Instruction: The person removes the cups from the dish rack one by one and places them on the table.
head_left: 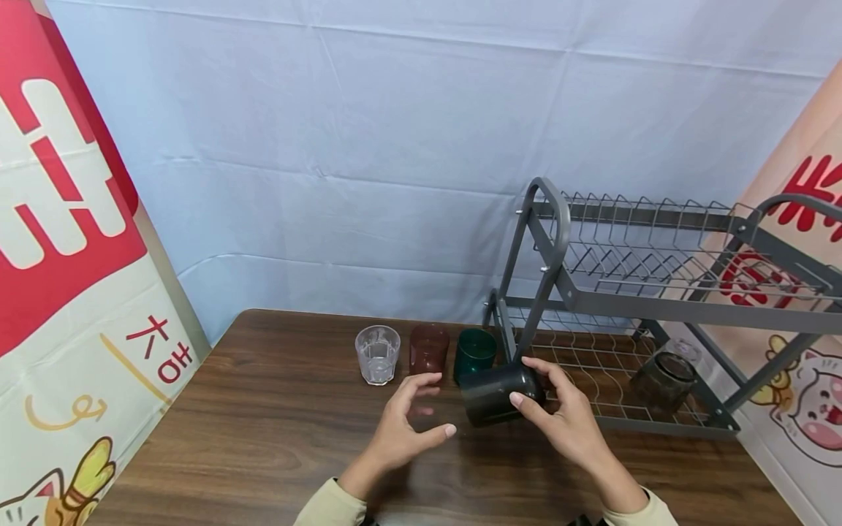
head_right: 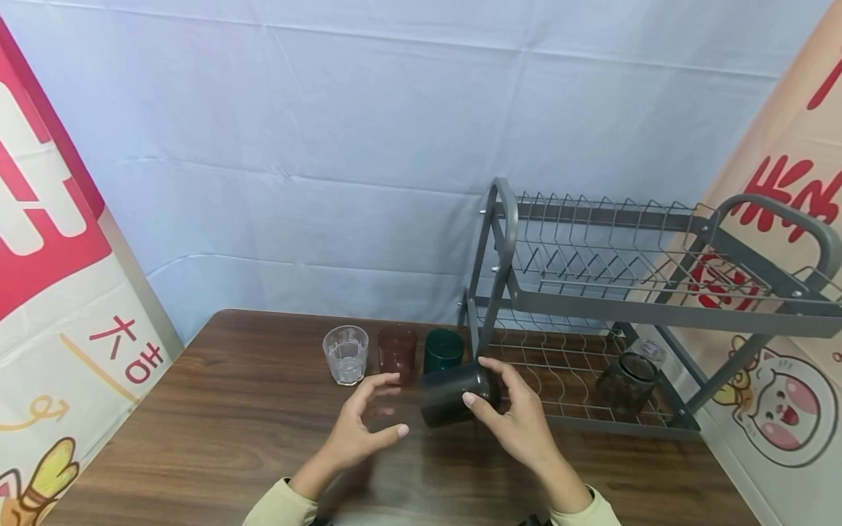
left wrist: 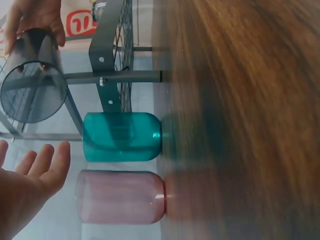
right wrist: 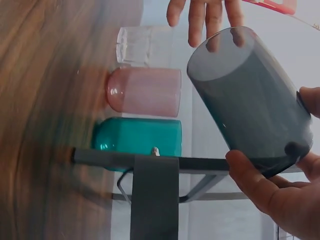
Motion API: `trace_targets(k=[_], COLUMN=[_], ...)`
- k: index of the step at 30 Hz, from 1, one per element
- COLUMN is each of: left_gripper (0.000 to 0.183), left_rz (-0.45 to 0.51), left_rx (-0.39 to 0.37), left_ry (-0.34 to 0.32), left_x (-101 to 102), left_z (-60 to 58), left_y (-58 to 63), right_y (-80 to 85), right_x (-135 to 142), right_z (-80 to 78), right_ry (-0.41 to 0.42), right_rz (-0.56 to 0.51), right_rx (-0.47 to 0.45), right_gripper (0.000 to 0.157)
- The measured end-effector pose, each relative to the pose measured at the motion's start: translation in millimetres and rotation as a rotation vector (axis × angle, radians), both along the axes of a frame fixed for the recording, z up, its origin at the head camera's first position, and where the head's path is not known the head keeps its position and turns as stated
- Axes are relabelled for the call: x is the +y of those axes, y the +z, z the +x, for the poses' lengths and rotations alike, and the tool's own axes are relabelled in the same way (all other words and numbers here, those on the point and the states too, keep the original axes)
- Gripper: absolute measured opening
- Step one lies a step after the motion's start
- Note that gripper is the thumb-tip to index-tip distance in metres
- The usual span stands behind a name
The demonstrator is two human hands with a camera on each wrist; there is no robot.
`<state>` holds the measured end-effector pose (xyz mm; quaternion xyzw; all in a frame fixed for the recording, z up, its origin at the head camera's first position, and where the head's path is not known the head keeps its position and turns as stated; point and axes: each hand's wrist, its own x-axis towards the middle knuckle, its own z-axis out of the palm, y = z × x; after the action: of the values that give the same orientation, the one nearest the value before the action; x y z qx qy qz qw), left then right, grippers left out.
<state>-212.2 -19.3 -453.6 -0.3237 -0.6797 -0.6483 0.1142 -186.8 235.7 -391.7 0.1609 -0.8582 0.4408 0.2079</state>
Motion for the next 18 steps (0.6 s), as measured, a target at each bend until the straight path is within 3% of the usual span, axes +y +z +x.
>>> trace_targets(k=[6, 10, 18], left_gripper=[0.064, 0.064, 0.065], left_rz=[0.045, 0.062, 0.072], left_rx=[0.064, 0.067, 0.097], left_ry=[-0.038, -0.047, -0.044], left_x=[4.7, 6.9, 12.0], left_z=[9.3, 16.6, 18.8], left_y=[18.0, 31.8, 36.2], right_y=[-4.0, -6.7, -9.3], right_x=[-5.5, -9.1, -15.6], right_z=[-0.6, 0.0, 1.9], right_ry=[0.066, 0.121, 0.162], right_rz=[-0.124, -0.173, -0.239], right_rx=[-0.072, -0.092, -0.123], right_gripper=[0.049, 0.045, 0.042])
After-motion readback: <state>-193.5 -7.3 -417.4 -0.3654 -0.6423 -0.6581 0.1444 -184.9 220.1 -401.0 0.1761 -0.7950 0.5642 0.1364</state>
